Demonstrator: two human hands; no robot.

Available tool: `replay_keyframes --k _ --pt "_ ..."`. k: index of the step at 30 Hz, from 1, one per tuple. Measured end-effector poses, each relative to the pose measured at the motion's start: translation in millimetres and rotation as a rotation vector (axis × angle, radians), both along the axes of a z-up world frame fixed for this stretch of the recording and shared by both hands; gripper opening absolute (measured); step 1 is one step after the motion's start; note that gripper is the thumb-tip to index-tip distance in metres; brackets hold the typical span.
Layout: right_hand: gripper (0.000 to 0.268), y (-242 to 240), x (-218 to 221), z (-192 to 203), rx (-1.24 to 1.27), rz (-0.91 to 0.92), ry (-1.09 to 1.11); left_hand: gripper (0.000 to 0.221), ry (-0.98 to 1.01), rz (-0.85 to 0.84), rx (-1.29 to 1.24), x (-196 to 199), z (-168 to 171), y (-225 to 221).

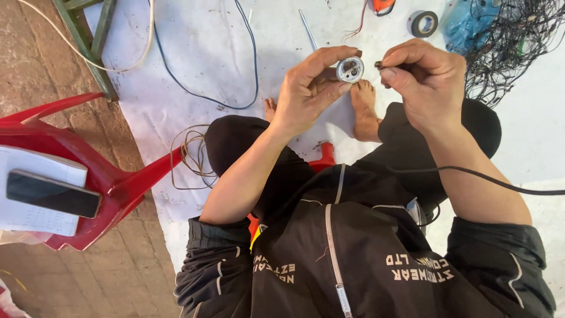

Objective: Wiring and assembling the internal components of a small electronic fixture using a screwdriver.

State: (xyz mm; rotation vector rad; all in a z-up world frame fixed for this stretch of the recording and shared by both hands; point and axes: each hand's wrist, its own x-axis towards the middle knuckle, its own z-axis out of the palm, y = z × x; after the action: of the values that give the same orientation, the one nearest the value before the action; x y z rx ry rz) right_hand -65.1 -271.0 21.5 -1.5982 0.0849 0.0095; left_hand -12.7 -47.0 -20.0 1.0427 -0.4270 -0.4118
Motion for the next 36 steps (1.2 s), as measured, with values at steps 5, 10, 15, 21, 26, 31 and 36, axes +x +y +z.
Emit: replay_keyframes --k 5,10,15,21,26,31,36 --pt "0.019 -1.0 -0.5 4.3 0.017 0.038 -0.124 0.044 -0.012 -0.003 0.021 1.9 -0.5 -0.8" --pt "0.016 1.0 -5.2 7.5 -0.218 -0.017 -0.275 0.043 -0.04 0.019 0.111 2.8 2.1 -2.4" --pt "0.027 -2.4 -2.9 -0.7 -0.402 0.008 -0.375 0.045 -0.059 0.027 0.166 2.6 8.4 -8.6" --pt "0.012 -4.8 5.8 9.2 -0.345 0.087 -0.286 0.049 -0.165 0.047 0.243 2.4 5.8 -13.9" --pt "0.016 -5.3 6.0 4.2 -0.46 0.074 -0.362 0.051 -0.209 0.073 0.244 3.1 1.3 -16.9" --pt "0.013 -1.9 10.7 9.0 -0.519 0.117 -0.37 0.048 -0.215 0.09 0.266 3.0 3.9 -17.8" --pt "0.011 -1.7 11.7 7.5 -0.517 0.159 -0.383 0.05 -0.187 0.074 0.264 4.1 2.9 -14.1"
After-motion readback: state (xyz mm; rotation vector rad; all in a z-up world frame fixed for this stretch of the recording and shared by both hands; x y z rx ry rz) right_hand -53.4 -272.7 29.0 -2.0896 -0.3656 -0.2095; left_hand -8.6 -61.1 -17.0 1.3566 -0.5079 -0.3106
